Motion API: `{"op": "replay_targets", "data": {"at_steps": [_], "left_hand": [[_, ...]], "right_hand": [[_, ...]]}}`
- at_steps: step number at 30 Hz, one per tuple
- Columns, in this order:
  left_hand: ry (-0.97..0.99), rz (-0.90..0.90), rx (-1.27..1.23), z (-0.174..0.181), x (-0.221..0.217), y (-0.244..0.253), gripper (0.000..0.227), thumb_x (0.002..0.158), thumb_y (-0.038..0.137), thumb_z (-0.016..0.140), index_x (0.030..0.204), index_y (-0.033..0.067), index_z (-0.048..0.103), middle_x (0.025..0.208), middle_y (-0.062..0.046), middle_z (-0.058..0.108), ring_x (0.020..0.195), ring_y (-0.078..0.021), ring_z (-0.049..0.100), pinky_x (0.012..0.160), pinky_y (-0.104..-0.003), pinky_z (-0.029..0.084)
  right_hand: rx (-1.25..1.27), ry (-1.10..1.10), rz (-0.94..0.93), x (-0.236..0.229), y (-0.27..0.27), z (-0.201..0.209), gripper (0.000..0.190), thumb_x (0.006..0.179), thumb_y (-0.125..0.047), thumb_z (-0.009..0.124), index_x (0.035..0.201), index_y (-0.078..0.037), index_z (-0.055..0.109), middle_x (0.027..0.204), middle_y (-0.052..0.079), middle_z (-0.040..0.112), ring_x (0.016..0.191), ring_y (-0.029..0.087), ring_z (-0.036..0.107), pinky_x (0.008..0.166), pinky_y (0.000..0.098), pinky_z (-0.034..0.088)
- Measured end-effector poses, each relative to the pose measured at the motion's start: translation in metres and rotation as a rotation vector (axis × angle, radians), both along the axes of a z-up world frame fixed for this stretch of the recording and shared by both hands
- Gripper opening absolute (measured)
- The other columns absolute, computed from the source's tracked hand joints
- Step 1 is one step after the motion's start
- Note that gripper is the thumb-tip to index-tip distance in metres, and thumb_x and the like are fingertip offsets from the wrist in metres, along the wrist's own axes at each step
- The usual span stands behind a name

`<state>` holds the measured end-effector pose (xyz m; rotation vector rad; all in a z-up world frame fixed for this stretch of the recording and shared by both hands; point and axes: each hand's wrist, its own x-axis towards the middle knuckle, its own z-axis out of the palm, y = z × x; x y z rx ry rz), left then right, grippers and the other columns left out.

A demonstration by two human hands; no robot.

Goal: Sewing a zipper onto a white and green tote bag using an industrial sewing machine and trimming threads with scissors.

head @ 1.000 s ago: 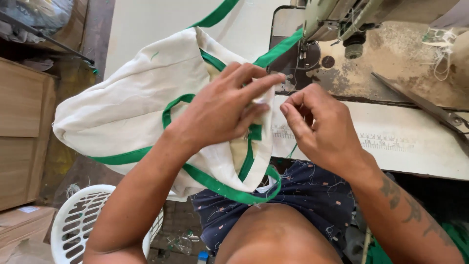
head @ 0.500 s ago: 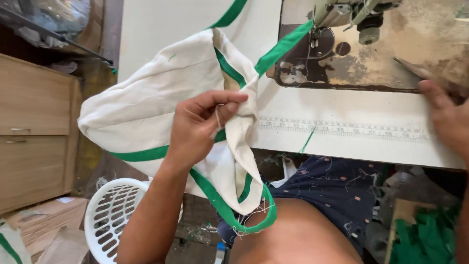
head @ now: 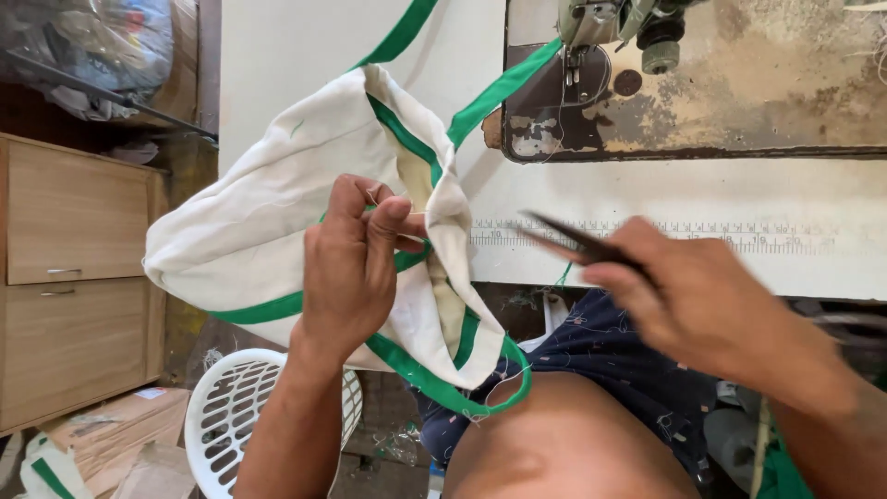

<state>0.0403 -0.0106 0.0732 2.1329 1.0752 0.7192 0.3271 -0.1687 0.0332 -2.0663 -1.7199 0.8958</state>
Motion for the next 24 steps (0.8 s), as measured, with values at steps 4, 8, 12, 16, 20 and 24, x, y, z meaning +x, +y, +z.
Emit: {"op": "replay_targets", "data": {"at_steps": [4, 8, 12, 16, 20, 24], "left_hand": [[-0.099, 0.000, -0.146, -0.007, 0.003, -0.005, 0.030, 0.114, 0.037, 0.044, 0.106, 0.0079, 0.047, 0.088, -0.009, 0.077, 0.091, -0.0214, 0.087, 0.070, -0.034, 0.077], [-0.036, 0.000, -0.043, -0.015, -0.002, -0.007, 0.027, 0.116, 0.035, 0.045, 0.111, 0.0080, 0.049, 0.092, -0.003, 0.072, 0.086, -0.0194, 0.084, 0.070, -0.033, 0.074], [0.090, -0.181, 0.071, -0.021, -0.007, -0.006, 0.031, 0.115, 0.037, 0.046, 0.117, 0.0058, 0.046, 0.092, -0.005, 0.070, 0.069, -0.0323, 0.075, 0.055, -0.043, 0.053], [-0.118, -0.401, 0.398, -0.005, -0.006, 0.011, 0.044, 0.119, 0.028, 0.041, 0.081, 0.0096, 0.054, 0.072, -0.004, 0.056, 0.054, -0.0186, 0.052, 0.052, -0.037, 0.042], [0.037, -0.429, 0.551, 0.002, 0.001, 0.085, 0.033, 0.117, 0.033, 0.058, 0.107, 0.0029, 0.067, 0.090, -0.008, 0.074, 0.072, -0.0165, 0.069, 0.062, -0.026, 0.058], [0.601, -0.255, 0.179, -0.003, 0.001, 0.144, 0.107, 0.098, 0.053, 0.087, 0.174, 0.0187, 0.020, 0.173, -0.024, 0.038, 0.157, -0.0461, 0.035, 0.126, -0.061, 0.032]], "right_hand": [[0.062, 0.141, 0.146, -0.033, 0.039, 0.004, 0.036, 0.110, -0.045, 0.064, 0.096, -0.015, 0.051, 0.061, 0.011, 0.063, 0.053, 0.036, 0.058, 0.057, 0.0457, 0.038], [-0.017, 0.142, 0.162, -0.045, 0.054, 0.014, 0.032, 0.111, -0.044, 0.064, 0.099, -0.015, 0.057, 0.063, 0.012, 0.065, 0.058, 0.035, 0.061, 0.060, 0.0452, 0.041], [-0.034, 0.023, 0.162, -0.047, 0.052, 0.009, 0.035, 0.114, -0.046, 0.054, 0.102, -0.014, 0.051, 0.063, 0.018, 0.066, 0.056, 0.043, 0.060, 0.055, 0.0538, 0.041], [-0.372, -0.071, -0.002, -0.027, 0.038, 0.027, 0.030, 0.114, -0.050, 0.038, 0.112, -0.023, 0.050, 0.081, 0.006, 0.078, 0.063, 0.027, 0.069, 0.059, 0.0449, 0.053], [-0.201, -0.209, -0.192, 0.049, -0.010, -0.023, 0.041, 0.111, -0.048, 0.045, 0.136, -0.021, 0.064, 0.123, 0.014, 0.075, 0.099, 0.048, 0.076, 0.088, 0.0633, 0.057], [0.500, -0.607, -0.137, 0.147, -0.044, -0.117, 0.046, 0.129, -0.020, 0.079, 0.174, -0.011, 0.079, 0.115, 0.022, 0.054, 0.087, 0.034, 0.053, 0.078, 0.0445, 0.049]]}}
